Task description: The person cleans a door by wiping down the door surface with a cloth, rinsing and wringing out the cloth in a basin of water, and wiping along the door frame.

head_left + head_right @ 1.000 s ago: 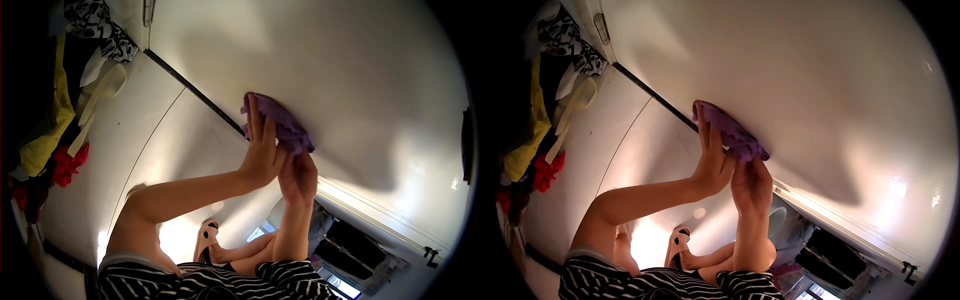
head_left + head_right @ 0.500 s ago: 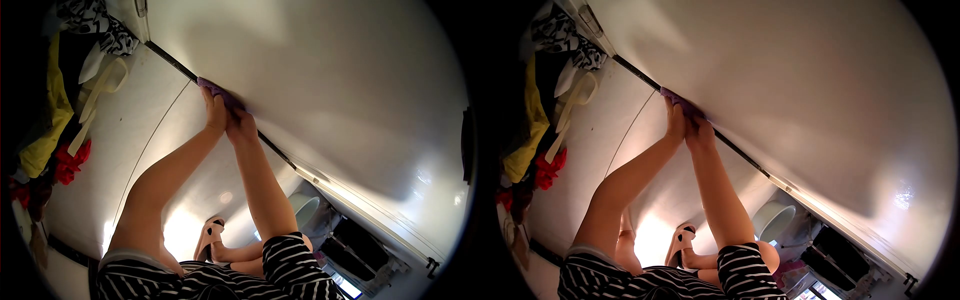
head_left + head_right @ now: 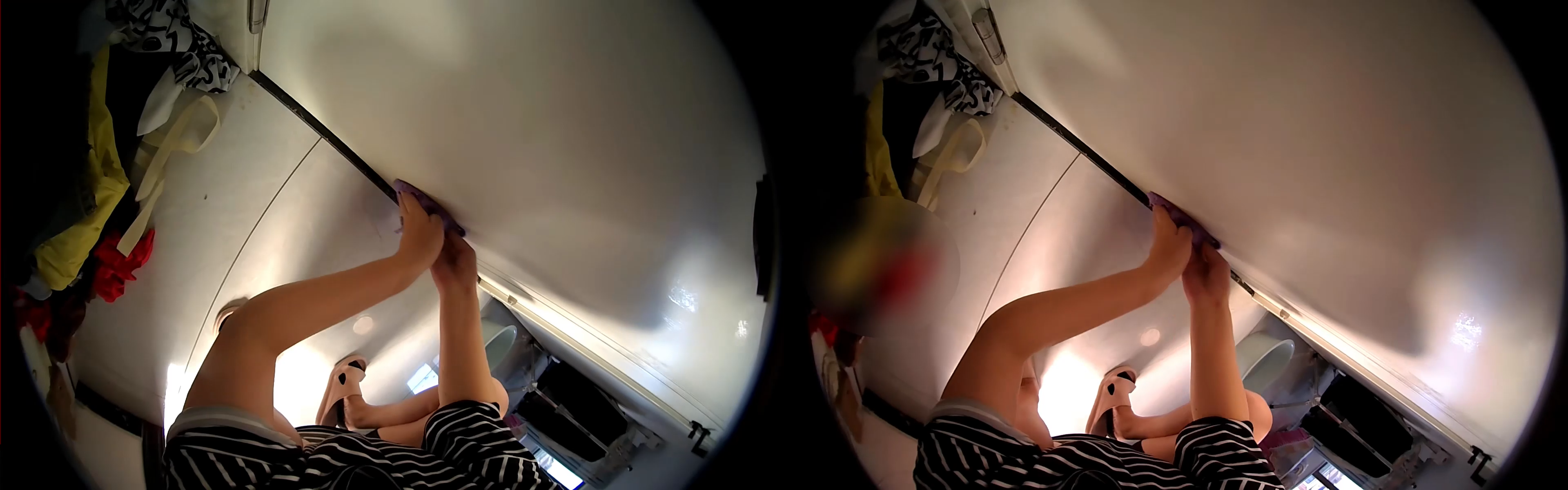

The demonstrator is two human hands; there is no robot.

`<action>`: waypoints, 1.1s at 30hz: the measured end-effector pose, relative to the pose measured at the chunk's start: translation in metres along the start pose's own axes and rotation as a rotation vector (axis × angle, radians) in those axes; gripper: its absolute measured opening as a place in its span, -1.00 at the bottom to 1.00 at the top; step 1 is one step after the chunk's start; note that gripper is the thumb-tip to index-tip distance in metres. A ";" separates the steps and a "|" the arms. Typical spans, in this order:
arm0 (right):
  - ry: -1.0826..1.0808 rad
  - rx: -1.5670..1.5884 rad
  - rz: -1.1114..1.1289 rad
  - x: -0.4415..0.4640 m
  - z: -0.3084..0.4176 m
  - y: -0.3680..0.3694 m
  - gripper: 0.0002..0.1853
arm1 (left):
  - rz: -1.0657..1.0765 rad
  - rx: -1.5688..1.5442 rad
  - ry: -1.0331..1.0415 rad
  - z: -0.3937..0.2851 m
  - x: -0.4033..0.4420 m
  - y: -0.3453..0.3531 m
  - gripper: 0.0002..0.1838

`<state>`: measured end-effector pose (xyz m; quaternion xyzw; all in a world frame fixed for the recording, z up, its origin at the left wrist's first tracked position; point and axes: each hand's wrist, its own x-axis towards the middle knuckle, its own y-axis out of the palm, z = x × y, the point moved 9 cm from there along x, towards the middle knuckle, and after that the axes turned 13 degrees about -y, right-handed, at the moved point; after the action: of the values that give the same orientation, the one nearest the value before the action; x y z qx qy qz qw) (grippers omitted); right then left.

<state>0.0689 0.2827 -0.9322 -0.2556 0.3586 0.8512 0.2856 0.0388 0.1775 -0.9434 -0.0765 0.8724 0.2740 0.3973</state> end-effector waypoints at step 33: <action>-0.058 0.001 0.128 -0.167 0.077 0.149 -0.63 | 0.434 -0.241 0.017 -0.138 -0.149 0.032 -0.33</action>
<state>0.0695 0.2046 -0.7089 -0.2073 0.3663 0.8745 0.2409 0.0377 0.1174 -0.7462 0.0638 0.8327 0.4543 0.3100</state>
